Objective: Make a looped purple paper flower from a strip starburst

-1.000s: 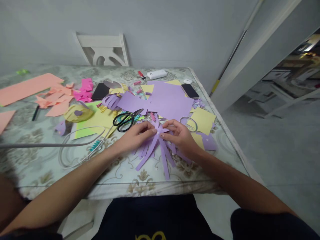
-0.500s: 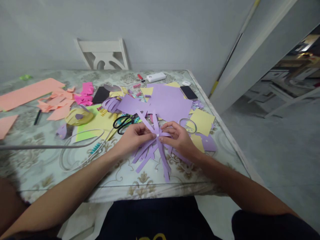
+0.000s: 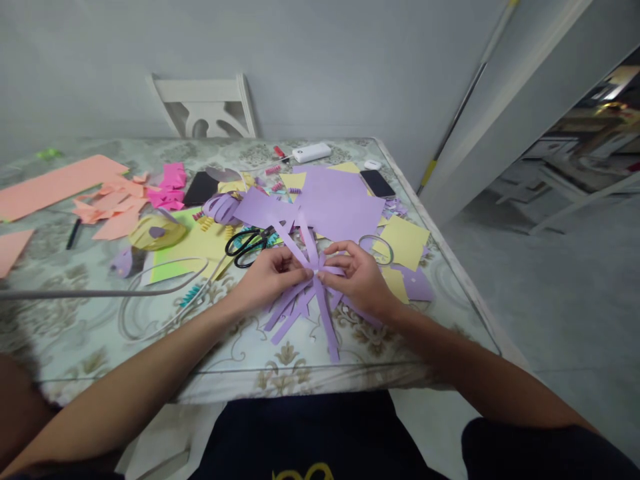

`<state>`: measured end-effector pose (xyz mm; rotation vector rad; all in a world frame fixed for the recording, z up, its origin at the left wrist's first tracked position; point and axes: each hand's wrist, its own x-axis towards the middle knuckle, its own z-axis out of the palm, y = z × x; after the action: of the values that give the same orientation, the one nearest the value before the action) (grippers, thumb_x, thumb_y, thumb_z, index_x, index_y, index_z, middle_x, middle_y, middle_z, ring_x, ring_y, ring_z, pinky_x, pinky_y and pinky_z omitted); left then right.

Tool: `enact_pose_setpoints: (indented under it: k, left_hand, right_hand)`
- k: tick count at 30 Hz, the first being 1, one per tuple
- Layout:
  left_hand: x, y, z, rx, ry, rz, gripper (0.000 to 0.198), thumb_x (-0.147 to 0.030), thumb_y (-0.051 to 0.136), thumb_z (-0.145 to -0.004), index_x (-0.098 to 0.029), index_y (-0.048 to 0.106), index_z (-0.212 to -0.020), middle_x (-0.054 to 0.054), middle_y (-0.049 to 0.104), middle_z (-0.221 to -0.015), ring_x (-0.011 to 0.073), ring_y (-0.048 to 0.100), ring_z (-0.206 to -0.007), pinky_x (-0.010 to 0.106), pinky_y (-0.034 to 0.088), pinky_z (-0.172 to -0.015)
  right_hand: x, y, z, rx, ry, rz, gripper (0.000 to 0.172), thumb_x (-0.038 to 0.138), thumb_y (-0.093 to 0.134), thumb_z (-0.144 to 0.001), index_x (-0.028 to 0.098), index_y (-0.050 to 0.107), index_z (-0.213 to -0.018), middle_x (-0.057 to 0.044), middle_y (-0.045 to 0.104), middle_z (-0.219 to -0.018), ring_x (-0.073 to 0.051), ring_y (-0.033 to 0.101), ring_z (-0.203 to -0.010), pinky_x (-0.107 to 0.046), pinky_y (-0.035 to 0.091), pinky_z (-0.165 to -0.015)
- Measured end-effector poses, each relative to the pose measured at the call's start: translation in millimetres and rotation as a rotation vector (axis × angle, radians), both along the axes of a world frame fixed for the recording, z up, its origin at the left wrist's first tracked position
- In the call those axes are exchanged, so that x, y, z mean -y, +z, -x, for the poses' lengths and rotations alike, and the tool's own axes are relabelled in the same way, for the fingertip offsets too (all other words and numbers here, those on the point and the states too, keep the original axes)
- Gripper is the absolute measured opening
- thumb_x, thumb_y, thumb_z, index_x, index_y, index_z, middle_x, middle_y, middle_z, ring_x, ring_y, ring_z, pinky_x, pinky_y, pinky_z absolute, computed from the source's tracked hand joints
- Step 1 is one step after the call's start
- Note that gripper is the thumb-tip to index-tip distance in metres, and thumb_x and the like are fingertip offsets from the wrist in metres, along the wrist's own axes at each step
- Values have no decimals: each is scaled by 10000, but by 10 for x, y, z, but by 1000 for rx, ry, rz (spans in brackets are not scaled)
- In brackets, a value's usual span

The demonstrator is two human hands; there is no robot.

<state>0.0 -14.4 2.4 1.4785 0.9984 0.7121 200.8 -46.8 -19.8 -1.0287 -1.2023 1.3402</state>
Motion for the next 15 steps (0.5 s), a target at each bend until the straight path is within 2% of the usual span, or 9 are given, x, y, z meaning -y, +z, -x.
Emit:
enact_pose_setpoints:
  k: [15]
  left_hand:
    - [-2,37,5,-83,-85,-121,237,-348,712,-800,-147,615,-720,-39,502,-587,92,428,-535,213,340,-502]
  right_hand:
    - [14,25,-1,51,24,10,379,280,822,-745,229,577,-1030,30,677,-768,-121,603,-630,-256,452,-589]
